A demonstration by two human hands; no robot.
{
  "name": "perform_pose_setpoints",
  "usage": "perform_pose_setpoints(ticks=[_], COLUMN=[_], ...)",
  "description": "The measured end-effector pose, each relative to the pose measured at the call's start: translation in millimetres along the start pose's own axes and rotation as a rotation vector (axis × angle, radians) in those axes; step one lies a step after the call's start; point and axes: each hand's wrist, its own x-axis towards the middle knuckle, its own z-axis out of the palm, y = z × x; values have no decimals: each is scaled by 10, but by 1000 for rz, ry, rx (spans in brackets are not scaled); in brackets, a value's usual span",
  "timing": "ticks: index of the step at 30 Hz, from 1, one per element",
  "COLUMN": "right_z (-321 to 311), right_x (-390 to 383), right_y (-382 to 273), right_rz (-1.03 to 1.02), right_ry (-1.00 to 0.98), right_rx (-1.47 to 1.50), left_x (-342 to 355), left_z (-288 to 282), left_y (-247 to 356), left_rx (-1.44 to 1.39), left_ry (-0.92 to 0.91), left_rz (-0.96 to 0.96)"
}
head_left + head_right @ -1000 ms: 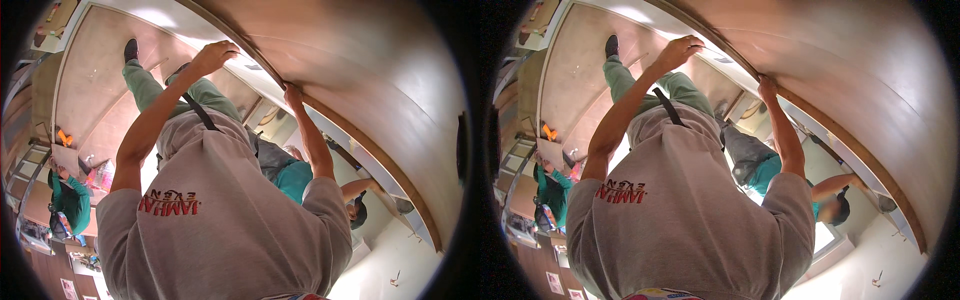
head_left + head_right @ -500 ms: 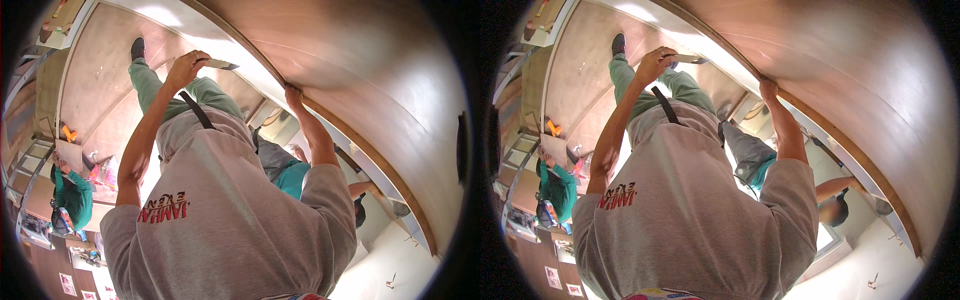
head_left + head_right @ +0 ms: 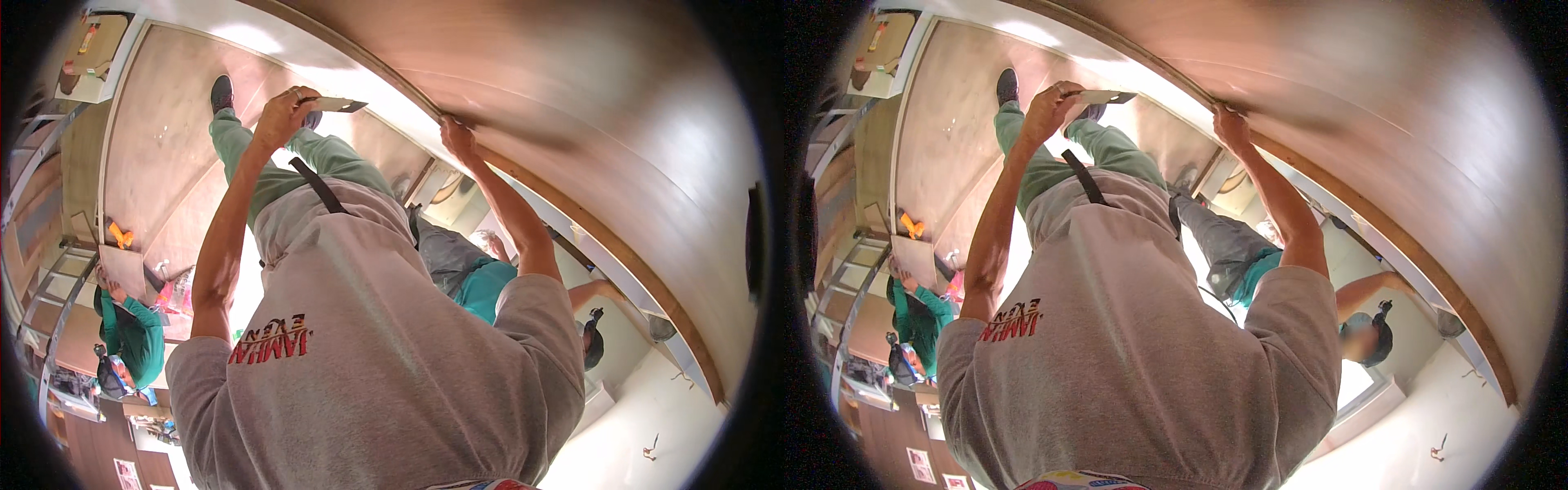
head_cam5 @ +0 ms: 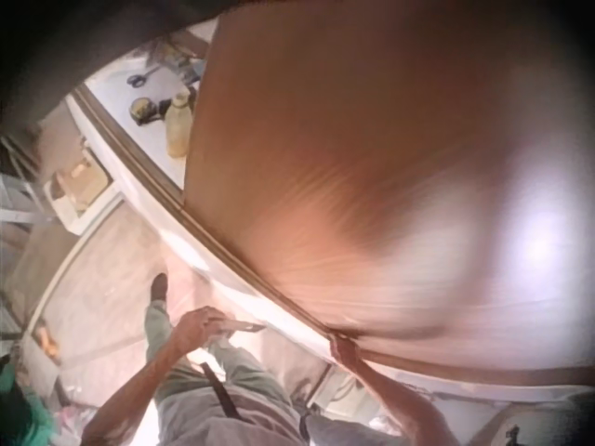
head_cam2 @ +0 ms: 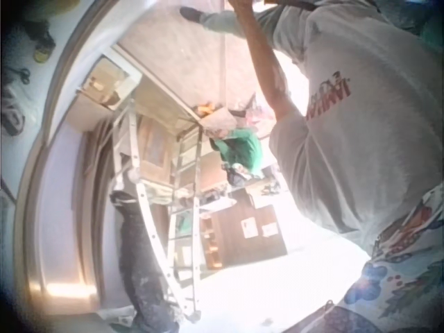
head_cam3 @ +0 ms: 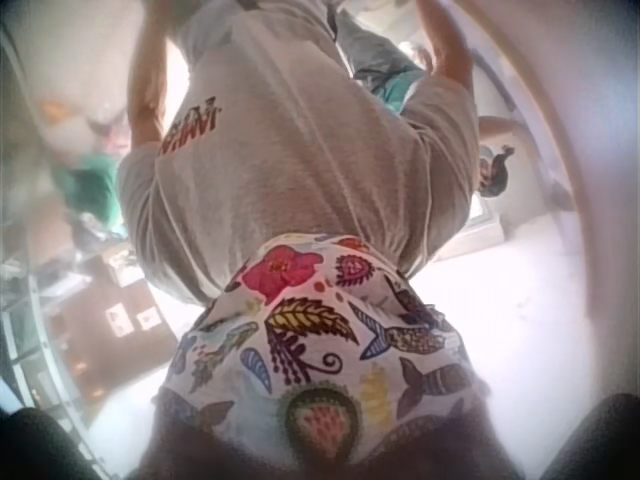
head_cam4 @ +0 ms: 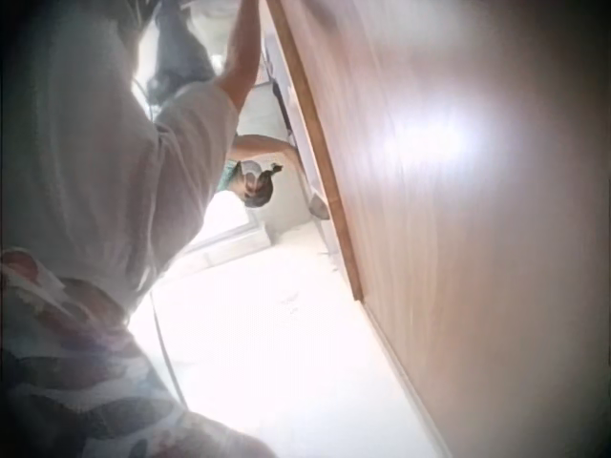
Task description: The person is installing a wooden trim piece onto the edge of a cabinet door. They use a small metal tool to tap the trim into place and a sanding block to smooth the edges. The person works methodically along the length of the door, ensuring the trim is flush and secure.
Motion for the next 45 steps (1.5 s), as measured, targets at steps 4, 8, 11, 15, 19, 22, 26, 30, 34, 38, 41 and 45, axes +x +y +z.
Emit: perform_pose_setpoints(ticks=[4,8,11,15,19,22,26,30,34,38,41,45], right_z=[-314,-248,-398,-366,-341,-480,-690,-841,-869,-852,-861,-1070], right_x=[-82,-122,-181,-225,-37,112,324,428,441,449,480,596], right_y=[-347,-377,-617,-945,-1245,-1342,-1548,-1703,-1706,-1701,-1701,-1950], right_rz=[109,121,131,259,405,307,212,188,202,205,173,130], right_ry=[114,291,346,412,487,435,515,552,530,497,492,516], right_rx=[377,510,348,200,300,394,474,493,531,550,584,561], left_x=[19,6,-12,-3,69,132,212,212,160,77,65,117], left_z=[-28,-69,-171,-304,-426,-503,-573,-608,-651,-710,-717,-757], left_y=[110,70,85,63,137,155,177,186,139,100,40,97], left_rx=[-23,-35,-22,0,66,94,75,86,46,91,101,186], left_ry=[11,12,21,10,-18,-34,-79,-89,-39,-27,-23,-31], left_rz=[18,-14,-2,-5,-6,10,26,31,-4,-27,-39,-31])
